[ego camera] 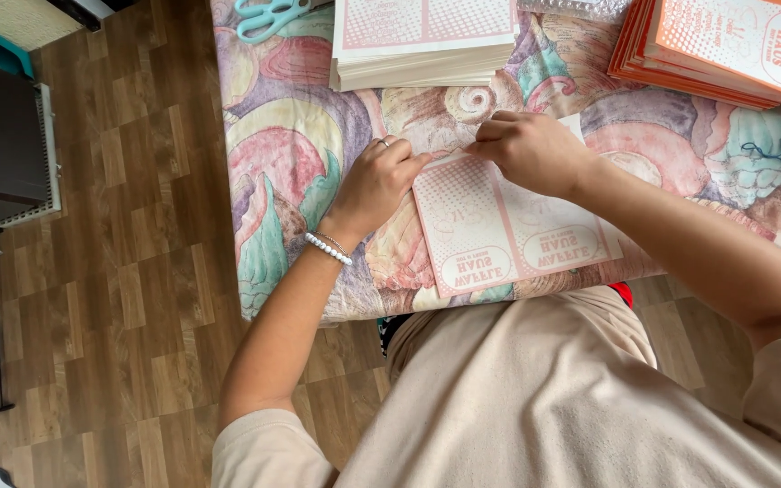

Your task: Folding flat paper bag templates into finished bags and stacking them.

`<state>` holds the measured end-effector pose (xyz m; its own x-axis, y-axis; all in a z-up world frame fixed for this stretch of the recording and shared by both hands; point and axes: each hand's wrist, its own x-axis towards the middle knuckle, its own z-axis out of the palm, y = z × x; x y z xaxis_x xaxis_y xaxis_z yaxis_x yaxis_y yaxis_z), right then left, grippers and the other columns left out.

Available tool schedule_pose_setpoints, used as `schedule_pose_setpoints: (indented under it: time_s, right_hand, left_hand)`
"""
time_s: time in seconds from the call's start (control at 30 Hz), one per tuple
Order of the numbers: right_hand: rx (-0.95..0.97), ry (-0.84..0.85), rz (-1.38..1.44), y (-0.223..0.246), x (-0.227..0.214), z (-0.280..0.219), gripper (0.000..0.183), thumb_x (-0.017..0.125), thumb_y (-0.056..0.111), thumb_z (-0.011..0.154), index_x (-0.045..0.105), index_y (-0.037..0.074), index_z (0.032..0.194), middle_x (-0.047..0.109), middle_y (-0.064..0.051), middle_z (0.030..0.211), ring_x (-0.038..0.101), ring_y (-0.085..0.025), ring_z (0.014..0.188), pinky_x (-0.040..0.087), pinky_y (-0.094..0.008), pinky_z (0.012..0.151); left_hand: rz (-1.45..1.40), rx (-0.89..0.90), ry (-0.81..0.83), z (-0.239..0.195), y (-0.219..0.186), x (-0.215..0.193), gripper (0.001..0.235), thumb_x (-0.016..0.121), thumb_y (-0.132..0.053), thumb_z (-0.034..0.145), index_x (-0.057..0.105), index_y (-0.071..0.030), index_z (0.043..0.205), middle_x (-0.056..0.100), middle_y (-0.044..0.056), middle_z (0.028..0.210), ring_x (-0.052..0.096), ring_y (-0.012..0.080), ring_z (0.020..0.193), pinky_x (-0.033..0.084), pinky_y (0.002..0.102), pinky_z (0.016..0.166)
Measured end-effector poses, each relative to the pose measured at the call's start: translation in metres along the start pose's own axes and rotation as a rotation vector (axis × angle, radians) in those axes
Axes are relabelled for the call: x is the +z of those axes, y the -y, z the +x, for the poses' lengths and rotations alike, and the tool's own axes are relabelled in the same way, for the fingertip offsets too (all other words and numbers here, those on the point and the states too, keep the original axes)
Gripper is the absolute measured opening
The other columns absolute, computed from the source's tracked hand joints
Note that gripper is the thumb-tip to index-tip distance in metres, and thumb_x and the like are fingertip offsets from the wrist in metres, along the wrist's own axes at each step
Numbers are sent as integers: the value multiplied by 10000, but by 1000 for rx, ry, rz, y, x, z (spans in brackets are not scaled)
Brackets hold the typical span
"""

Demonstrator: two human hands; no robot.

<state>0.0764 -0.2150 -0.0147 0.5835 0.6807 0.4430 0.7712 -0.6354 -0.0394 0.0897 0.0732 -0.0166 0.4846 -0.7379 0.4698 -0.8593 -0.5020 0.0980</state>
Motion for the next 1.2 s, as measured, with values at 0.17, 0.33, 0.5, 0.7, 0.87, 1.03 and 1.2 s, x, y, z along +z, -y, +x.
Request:
schedule_pose_setpoints:
  time_s: [0.17,0.33,0.5,0.7,0.87,1.03,1.2]
  right_hand:
    - [-175,50,-241,7,-21,2,139,610,147,1029,675,138,906,631,17,863,646,-158,860,561,-280,745]
    - [-253,89,-284,6,-20,0,167,609,130,1012,645,128,849,583,23,825,614,-160,831,544,-281,723]
    - [-267,130,-281,11,-20,3,208,625,107,984,643,137,778,577,22,778,605,-160,790,544,-283,698]
    - [-258,169,-346,16,-25,7,185,642,96,914,631,160,741,574,39,756,595,-147,763,532,-275,673]
    - [-238,159,-356,28,-34,11,161,646,86,920,663,138,768,615,14,759,630,-160,776,537,-280,678]
    - [-214,166,-366,33,-33,15,130,644,107,916,683,143,797,642,16,780,640,-161,792,537,-279,682]
    - [-200,165,-342,33,-40,18,152,625,80,927,698,117,799,646,-7,778,643,-183,780,538,-293,672]
  left_hand:
    - [115,173,-72,11,-11,-16,113,620,-57,1002,730,-83,1006,473,15,730,583,208,743,519,329,768]
    - [159,288,-50,17,-13,-23,115,631,-6,967,728,-45,1014,496,23,727,585,198,752,522,333,788]
    - [169,352,-14,19,-11,-19,95,642,31,944,714,-19,907,492,43,682,586,218,710,520,368,798]
    - [204,388,35,24,-13,-20,158,648,38,918,695,-43,790,514,33,674,567,198,694,512,361,825]
    - [242,403,60,22,-14,-18,137,654,32,901,701,-47,799,525,36,684,579,205,723,509,378,868]
    - [265,423,71,21,-14,-16,132,630,38,901,700,-39,820,515,38,688,578,205,730,510,386,907]
    - [308,378,67,29,-22,-36,218,573,60,949,708,19,1117,501,45,719,597,220,735,533,408,930]
